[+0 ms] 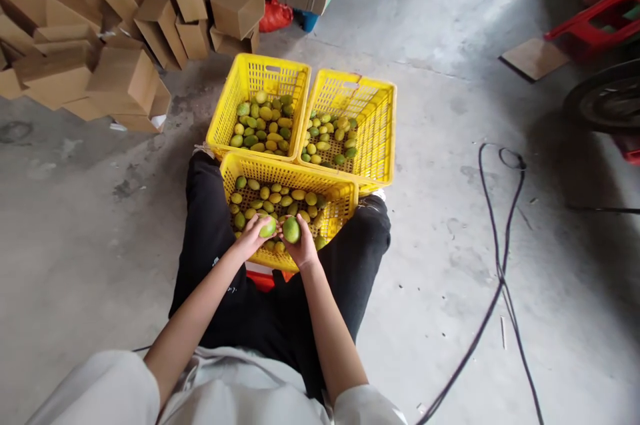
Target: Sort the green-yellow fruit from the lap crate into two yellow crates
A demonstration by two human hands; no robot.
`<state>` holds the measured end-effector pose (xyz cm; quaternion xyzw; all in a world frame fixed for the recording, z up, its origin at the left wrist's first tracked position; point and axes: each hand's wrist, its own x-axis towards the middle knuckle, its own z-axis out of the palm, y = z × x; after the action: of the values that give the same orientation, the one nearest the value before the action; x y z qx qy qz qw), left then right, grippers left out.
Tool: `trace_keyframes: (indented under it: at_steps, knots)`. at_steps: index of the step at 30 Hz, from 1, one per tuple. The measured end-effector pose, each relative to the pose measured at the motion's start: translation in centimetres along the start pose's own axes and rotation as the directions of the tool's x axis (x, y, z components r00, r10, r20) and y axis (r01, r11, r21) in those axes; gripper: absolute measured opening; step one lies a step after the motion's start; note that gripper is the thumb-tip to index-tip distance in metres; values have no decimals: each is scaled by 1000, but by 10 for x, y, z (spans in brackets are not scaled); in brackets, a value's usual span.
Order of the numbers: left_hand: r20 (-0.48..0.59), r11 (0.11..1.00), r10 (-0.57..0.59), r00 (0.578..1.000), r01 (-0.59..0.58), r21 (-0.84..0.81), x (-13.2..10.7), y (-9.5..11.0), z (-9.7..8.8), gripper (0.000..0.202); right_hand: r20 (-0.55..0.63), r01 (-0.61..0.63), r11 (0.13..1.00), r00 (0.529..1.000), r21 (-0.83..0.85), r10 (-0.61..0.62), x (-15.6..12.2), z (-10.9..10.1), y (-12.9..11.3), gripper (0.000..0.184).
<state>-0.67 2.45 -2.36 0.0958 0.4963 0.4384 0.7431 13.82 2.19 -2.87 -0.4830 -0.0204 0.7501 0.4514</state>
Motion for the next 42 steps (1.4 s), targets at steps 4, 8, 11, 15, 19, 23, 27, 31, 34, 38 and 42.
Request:
trace_keyframes:
  at_steps: [4, 8, 11, 15, 19, 23, 27, 31, 34, 38, 42]
  knots:
    - [-91, 998, -53, 994, 49, -48, 2, 2, 4, 36, -16, 30, 1000, 999, -1, -30, -1, 3, 1, 29]
    - [-91, 994, -106, 990, 105, -19, 2, 5, 7, 41, -60, 57, 998, 997, -10, -57, 3, 1, 4, 28]
    - [-117, 994, -111, 987, 111, -10, 1, 5, 7, 41, -73, 78, 993, 994, -84, -85, 8, -6, 6, 32]
    - [-48, 1000, -30, 998, 30, -7, 1, 4, 4, 33, -107, 54, 997, 993, -49, -59, 11, -12, 6, 34]
    - [-32, 1000, 21, 999, -22, -10, 2, 2, 2, 36, -174, 12, 993, 985, 117, 9, 10, -9, 5, 25]
    - [-143, 999, -16, 990, 10, -43, 7, -1, -1, 37, -219, 74, 979, 975, 191, -31, 10, -5, 6, 16]
    - [-156, 996, -10, 988, -5, -93, 9, -2, -2, 29, -204, 84, 987, 977, 140, -55, 12, -9, 7, 14]
    - [-114, 985, 19, 993, -38, -168, 8, 1, -3, 31, -177, 7, 993, 984, 121, 15, 11, -11, 4, 17]
    - [-54, 985, 12, 998, -21, -173, 6, 3, -3, 39, -153, -35, 980, 986, 196, 66, 8, -8, 2, 10]
    - [11, 985, -12, 1000, 14, -175, 2, 5, -3, 45, -202, -60, 965, 973, 254, 114, 7, -3, 2, 15]
    - [8, 994, 39, 999, -38, -105, 0, 4, 0, 42, -222, -51, 965, 969, 258, 111, 8, -2, 2, 20]
